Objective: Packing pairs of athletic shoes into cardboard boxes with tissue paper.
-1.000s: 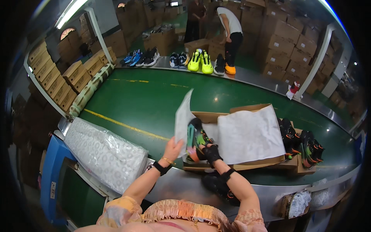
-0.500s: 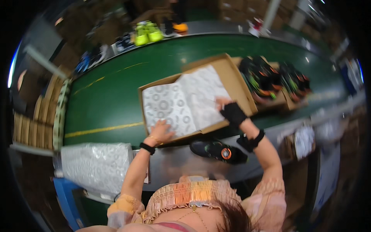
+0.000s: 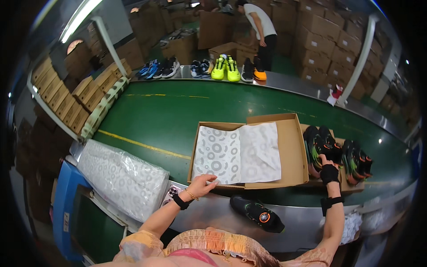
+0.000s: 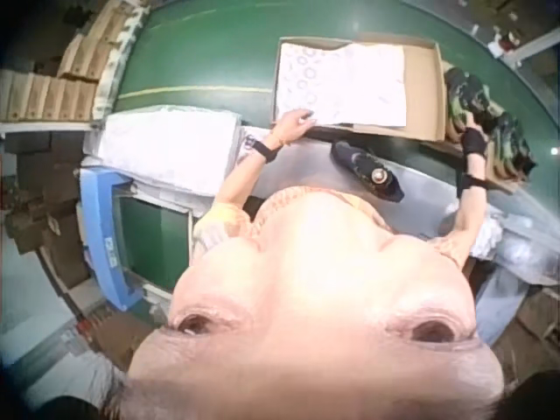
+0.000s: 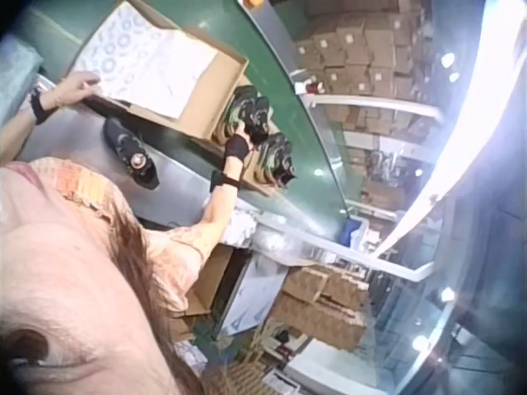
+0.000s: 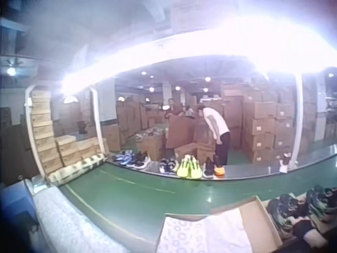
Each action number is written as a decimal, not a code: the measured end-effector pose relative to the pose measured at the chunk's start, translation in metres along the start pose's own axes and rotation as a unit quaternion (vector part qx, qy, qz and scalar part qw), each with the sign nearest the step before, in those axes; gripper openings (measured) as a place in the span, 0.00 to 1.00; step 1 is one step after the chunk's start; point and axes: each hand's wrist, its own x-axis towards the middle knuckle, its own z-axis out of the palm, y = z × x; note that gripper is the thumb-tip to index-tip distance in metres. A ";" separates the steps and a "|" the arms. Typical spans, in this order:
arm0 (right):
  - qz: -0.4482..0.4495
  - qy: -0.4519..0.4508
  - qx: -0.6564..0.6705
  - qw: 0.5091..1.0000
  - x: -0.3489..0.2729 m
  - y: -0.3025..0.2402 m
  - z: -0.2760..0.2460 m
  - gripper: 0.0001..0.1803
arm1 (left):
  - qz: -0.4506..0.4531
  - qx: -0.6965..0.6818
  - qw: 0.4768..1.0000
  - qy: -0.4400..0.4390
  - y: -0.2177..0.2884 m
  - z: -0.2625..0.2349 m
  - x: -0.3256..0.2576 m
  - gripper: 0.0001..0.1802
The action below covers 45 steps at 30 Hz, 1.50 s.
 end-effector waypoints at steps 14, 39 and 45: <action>-0.048 0.289 0.579 0.761 0.005 -0.107 -0.165 0.14 | 0.255 -0.019 0.963 0.087 0.186 -0.018 0.118 0.24; -0.348 0.195 0.111 0.910 0.001 -0.082 -0.148 0.16 | -0.093 -0.055 0.991 0.076 -0.003 0.024 -0.061 0.15; -0.274 0.200 0.105 0.935 0.040 -0.042 -0.081 0.09 | -0.111 -0.017 0.992 0.062 -0.025 0.038 -0.095 0.14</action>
